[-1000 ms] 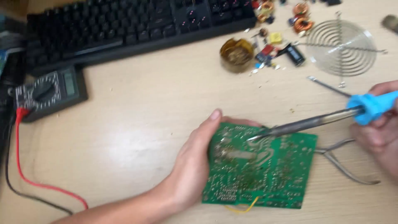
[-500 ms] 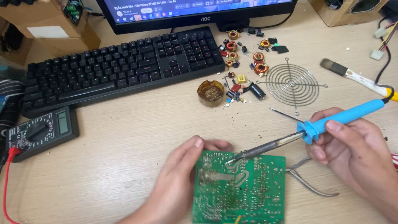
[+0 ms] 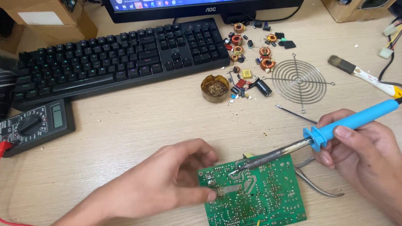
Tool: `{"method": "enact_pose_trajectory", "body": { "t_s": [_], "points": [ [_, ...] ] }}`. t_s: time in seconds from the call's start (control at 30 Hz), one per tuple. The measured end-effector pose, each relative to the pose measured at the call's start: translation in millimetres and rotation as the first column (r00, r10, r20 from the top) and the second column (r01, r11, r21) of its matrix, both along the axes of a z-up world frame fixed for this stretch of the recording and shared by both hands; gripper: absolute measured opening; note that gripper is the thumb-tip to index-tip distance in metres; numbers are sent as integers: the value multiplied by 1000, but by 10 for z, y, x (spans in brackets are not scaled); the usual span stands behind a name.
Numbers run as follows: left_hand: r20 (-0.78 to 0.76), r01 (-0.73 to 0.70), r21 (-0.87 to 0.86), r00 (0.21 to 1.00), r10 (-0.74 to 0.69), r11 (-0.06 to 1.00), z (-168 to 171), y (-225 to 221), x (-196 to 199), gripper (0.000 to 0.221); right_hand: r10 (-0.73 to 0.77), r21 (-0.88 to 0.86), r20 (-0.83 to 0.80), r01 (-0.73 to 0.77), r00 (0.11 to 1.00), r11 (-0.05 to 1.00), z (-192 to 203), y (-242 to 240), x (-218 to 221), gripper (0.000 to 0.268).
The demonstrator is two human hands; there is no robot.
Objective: Soldering a joint on a circuit board and then using side cutters to remove a component.
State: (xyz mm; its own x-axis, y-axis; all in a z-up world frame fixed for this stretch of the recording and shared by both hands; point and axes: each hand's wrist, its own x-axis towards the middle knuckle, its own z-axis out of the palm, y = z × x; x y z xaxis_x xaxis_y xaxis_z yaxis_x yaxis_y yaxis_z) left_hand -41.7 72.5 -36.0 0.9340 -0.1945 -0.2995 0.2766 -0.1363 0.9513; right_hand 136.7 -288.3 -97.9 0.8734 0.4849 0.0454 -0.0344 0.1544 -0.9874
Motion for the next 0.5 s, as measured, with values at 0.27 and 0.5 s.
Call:
{"method": "enact_pose_trajectory", "body": {
  "t_s": [0.27, 0.5],
  "points": [
    [-175, 200, 394, 974, -140, 897, 17, -39, 46, 23, -5, 33, 15, 5, 1000, 999, 58, 12, -8, 29],
    [-14, 123, 233, 992, -123, 965, -192, -16, -1, 22, -14, 13, 41, 13, 999, 1000, 73, -30, 47, 33]
  ]
}}
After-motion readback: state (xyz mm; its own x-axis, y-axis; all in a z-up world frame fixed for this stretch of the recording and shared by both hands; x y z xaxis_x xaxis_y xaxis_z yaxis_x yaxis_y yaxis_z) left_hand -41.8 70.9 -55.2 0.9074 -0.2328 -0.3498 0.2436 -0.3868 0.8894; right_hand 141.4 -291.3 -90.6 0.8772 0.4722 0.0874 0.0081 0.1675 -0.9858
